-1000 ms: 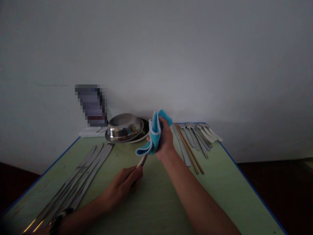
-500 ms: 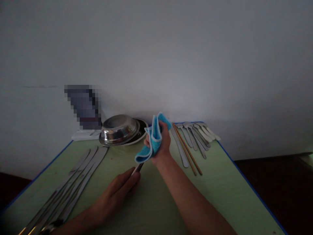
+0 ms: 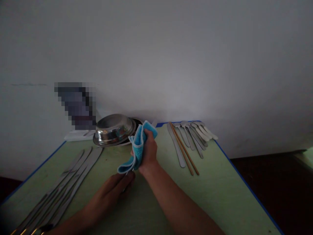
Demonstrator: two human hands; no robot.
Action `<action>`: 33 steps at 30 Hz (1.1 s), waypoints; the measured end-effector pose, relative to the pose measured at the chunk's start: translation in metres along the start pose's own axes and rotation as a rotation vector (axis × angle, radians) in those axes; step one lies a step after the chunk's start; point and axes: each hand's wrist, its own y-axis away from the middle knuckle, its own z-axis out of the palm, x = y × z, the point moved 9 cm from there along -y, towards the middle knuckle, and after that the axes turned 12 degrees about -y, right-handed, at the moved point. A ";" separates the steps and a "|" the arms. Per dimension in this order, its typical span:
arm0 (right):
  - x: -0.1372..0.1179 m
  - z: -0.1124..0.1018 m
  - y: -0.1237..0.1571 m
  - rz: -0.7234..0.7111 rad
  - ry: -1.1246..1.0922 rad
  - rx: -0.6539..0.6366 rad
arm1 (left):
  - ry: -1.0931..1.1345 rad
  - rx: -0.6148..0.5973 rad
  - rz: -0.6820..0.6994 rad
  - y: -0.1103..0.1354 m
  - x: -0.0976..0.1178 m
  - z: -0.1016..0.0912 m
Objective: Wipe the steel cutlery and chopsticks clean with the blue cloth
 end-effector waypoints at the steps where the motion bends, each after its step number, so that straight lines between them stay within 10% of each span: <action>1: 0.000 0.001 0.000 0.016 0.008 -0.011 | -0.006 -0.002 0.007 0.000 0.001 -0.001; 18: -0.116 0.018 0.006 -0.414 -0.092 -0.148 | 0.008 0.116 0.207 0.004 0.018 -0.012; 33: -0.062 0.009 0.006 -0.301 -0.066 0.009 | -0.019 0.053 0.098 0.003 0.010 -0.010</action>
